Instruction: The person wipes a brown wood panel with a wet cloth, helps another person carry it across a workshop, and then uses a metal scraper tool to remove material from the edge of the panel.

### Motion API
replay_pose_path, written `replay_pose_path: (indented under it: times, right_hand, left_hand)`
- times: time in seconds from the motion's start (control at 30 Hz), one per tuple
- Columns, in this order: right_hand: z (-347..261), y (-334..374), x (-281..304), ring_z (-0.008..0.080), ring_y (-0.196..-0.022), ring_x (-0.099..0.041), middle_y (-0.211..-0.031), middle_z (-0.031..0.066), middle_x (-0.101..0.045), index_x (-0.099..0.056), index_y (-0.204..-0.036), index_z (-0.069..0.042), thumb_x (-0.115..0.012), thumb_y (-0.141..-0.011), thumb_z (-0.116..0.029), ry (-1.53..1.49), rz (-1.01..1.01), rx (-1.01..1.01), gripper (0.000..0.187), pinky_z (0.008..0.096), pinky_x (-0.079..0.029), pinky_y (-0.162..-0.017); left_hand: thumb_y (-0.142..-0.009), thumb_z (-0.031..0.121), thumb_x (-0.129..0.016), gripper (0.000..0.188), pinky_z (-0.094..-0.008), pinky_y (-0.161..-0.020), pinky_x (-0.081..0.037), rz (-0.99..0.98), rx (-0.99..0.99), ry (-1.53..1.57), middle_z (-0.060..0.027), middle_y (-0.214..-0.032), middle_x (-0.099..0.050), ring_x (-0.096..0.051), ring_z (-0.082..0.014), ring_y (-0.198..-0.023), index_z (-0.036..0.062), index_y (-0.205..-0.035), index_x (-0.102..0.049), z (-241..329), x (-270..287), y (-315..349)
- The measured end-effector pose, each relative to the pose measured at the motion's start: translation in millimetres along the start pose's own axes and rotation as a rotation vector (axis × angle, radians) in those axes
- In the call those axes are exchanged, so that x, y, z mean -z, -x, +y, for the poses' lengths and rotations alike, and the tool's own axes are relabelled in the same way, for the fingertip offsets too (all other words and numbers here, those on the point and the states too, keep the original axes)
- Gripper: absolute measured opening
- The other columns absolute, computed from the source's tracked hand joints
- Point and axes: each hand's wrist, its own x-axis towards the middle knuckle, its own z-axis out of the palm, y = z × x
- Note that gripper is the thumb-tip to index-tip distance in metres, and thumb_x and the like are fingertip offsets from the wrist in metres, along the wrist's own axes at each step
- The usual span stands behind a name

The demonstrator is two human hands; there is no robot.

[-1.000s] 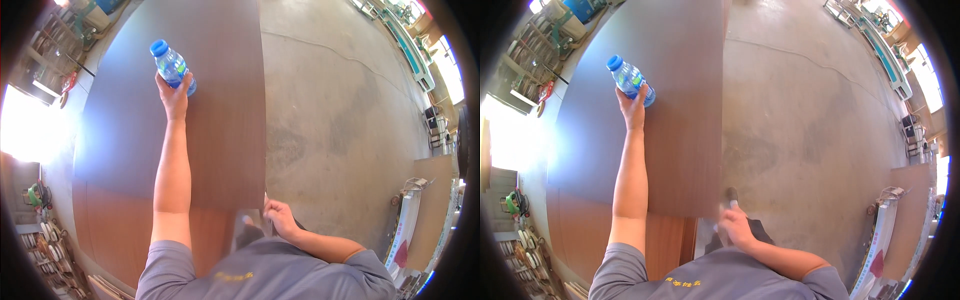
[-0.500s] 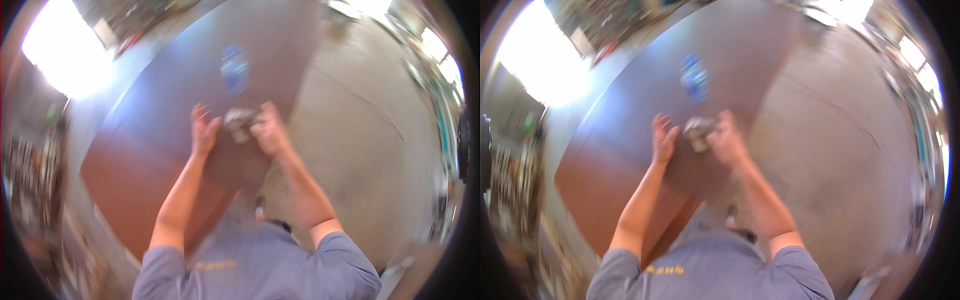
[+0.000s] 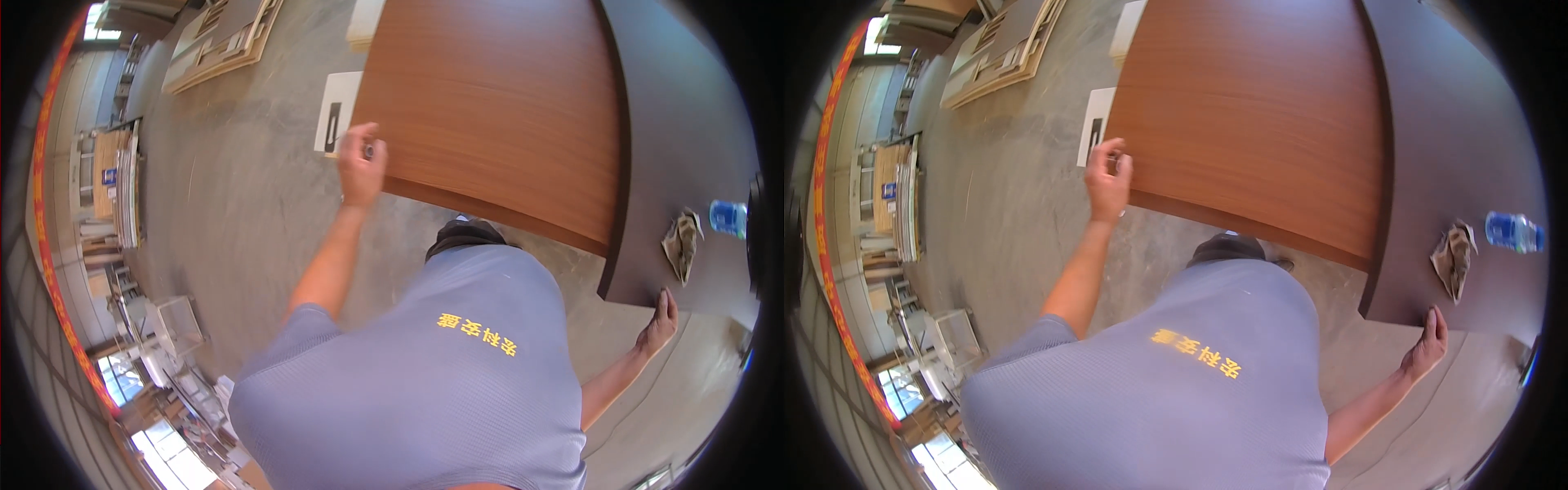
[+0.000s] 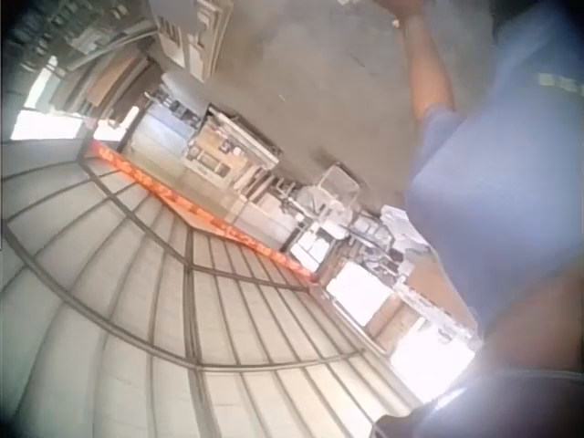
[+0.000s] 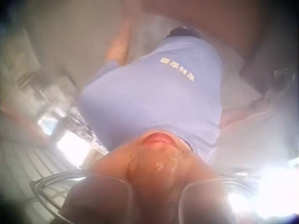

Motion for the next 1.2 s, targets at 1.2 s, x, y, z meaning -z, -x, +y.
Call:
replay_pose_path:
  times: [1.2]
  right_hand:
    - [-64.8,254.3,-155.4,0.0035,-0.054,-0.046,-0.068,-0.0044,-0.053,-0.060,-0.095,-0.013,-0.056,-0.107,-0.027,-0.747,0.833,-0.249,0.019,0.0206,-0.037,-0.047]
  left_hand:
    - [-0.093,0.018,-0.068,0.037,-0.0451,-0.103,-0.049,-1.361,-1.411,0.476,-0.0179,-0.126,-0.065,-0.060,-0.0382,-0.120,0.0013,-0.125,-0.064,290.6,-221.5,66.4]
